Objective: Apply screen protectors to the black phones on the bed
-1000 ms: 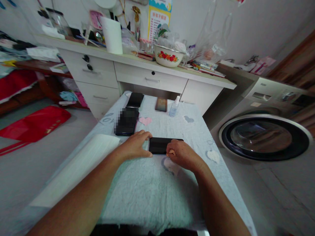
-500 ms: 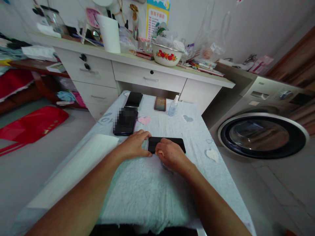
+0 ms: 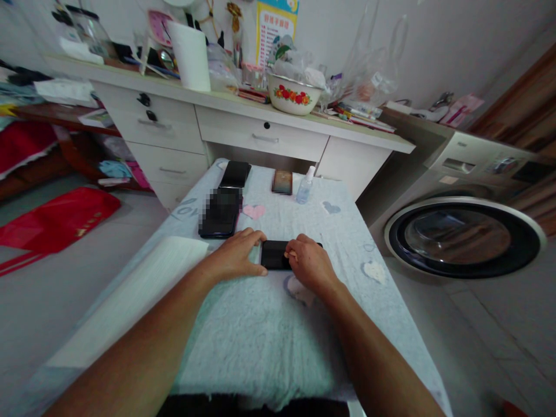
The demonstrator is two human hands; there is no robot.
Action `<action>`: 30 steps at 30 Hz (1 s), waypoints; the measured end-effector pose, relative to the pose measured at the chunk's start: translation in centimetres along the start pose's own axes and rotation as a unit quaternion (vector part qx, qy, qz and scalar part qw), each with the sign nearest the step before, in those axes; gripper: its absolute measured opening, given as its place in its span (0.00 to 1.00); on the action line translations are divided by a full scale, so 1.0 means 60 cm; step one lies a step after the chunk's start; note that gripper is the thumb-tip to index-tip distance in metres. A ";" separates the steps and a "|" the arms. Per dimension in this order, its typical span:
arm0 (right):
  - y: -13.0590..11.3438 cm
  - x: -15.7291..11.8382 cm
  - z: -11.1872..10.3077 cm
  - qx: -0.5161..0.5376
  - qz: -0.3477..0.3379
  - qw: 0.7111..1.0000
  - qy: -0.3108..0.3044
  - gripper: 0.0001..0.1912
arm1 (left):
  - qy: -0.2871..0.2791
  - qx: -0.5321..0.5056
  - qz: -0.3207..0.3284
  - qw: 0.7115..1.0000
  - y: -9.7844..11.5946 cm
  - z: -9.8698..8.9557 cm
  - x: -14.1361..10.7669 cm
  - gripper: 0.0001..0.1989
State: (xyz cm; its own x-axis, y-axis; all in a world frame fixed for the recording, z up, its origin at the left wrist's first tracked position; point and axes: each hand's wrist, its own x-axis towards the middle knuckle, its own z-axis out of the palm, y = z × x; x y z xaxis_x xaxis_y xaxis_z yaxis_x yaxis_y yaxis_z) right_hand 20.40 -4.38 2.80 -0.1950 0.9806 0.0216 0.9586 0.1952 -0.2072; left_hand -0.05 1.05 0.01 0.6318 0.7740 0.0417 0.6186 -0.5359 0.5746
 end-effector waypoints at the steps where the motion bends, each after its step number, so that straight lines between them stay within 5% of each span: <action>1: 0.003 0.000 0.000 -0.002 0.004 1.000 0.000 0.09 | 0.000 -0.001 0.000 1.000 0.000 0.000 0.000 0.28; 10: 0.018 0.005 0.000 -0.015 0.038 0.999 0.018 0.10 | -0.004 -0.003 -0.004 1.000 0.000 -0.002 -0.001 0.29; 30: -0.041 -0.004 0.016 0.062 -0.145 0.987 -0.011 0.10 | 0.005 0.000 0.003 1.000 -0.003 0.002 0.001 0.27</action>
State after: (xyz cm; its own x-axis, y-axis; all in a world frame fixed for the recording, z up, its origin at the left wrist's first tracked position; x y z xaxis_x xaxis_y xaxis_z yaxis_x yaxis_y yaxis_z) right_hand 17.90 -5.11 2.37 -0.4628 0.8832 0.0763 0.8298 0.4619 -0.3131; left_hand -0.09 1.15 -0.16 0.6307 0.7741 0.0544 0.6145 -0.5411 0.5742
